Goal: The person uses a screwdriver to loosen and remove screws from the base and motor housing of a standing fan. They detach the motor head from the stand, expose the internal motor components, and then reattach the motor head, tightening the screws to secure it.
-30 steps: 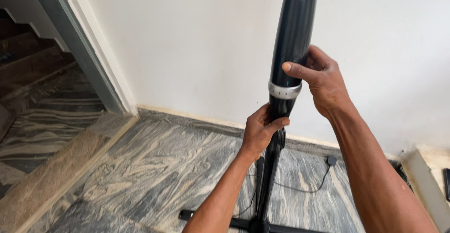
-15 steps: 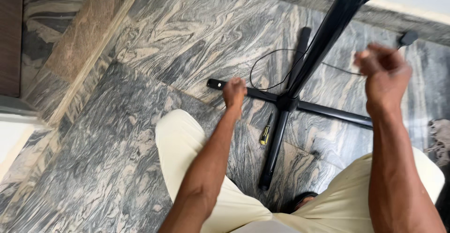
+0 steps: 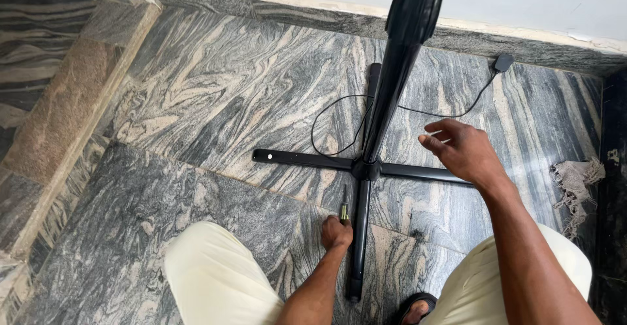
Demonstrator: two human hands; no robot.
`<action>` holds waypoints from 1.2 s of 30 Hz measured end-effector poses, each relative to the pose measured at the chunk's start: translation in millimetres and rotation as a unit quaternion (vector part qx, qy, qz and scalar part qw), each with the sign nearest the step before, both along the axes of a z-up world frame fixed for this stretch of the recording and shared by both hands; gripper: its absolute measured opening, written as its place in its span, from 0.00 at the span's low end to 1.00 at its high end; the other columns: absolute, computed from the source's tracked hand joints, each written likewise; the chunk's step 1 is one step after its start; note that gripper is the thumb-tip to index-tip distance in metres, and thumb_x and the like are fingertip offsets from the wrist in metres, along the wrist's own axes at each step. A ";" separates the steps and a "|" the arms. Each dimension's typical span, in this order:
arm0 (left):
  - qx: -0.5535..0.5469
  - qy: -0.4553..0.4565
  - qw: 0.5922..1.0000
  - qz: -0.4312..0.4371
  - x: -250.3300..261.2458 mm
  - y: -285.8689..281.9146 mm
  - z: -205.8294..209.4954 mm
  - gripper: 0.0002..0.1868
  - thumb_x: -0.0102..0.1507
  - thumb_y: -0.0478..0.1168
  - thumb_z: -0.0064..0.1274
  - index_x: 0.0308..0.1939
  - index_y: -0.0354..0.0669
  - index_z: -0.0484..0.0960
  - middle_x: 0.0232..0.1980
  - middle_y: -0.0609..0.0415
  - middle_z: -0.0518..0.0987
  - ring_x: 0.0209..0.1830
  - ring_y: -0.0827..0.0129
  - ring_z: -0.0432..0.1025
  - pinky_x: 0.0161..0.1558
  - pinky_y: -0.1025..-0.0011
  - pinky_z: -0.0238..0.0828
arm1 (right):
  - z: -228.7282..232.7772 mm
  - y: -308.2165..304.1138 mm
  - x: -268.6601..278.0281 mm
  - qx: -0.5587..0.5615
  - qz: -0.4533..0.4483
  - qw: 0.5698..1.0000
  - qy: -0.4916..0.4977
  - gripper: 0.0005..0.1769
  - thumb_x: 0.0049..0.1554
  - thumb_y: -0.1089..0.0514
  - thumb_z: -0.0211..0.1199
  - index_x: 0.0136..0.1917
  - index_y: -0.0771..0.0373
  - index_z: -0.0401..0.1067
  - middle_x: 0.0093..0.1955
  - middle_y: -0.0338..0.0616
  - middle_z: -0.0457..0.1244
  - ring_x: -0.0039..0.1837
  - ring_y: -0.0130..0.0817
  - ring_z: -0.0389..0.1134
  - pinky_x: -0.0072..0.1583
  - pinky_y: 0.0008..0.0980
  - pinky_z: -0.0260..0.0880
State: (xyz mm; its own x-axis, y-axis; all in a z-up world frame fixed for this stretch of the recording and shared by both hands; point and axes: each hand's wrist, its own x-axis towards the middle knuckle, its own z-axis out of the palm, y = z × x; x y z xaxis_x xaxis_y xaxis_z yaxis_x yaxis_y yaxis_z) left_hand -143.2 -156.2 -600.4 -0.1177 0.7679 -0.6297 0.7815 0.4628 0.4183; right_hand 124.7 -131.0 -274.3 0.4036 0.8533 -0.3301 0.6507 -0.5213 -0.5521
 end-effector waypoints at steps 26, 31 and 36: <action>0.233 -0.406 0.880 -0.083 86.4 147.7 203.5 0.31 0.58 0.26 0.50 0.65 0.49 0.70 0.60 0.54 0.75 0.60 0.68 0.70 0.60 0.66 0.69 | -49.0 25.9 21.3 0.166 -0.085 0.956 0.228 0.25 0.61 0.40 0.55 0.58 0.62 0.72 0.43 0.46 0.73 0.40 0.33 0.73 0.48 0.37 0.71; 0.302 -0.257 0.904 -0.163 79.9 150.1 211.1 0.21 0.58 0.25 0.51 0.54 0.41 0.81 0.52 0.49 0.77 0.54 0.63 0.73 0.58 0.63 0.70 | -59.0 28.5 23.0 0.149 -0.062 0.967 0.197 0.26 0.60 0.39 0.54 0.57 0.62 0.72 0.43 0.44 0.75 0.40 0.34 0.74 0.48 0.38 0.73; 0.235 -0.580 0.780 -0.032 98.1 159.9 293.8 0.18 0.67 0.40 0.44 0.58 0.40 0.79 0.48 0.56 0.82 0.46 0.70 0.75 0.56 0.67 0.72 | -74.2 35.9 31.5 0.123 -0.074 0.972 0.186 0.27 0.60 0.37 0.53 0.58 0.61 0.72 0.43 0.44 0.75 0.39 0.35 0.75 0.48 0.40 0.74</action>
State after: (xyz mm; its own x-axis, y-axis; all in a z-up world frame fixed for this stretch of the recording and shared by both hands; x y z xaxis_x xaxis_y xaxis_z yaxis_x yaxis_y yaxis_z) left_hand -45.1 3.7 -306.6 0.3693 0.9268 0.0683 -0.2324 0.0209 0.9724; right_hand 156.1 -95.1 -348.5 0.4195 0.8665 -0.2704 0.3094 -0.4165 -0.8549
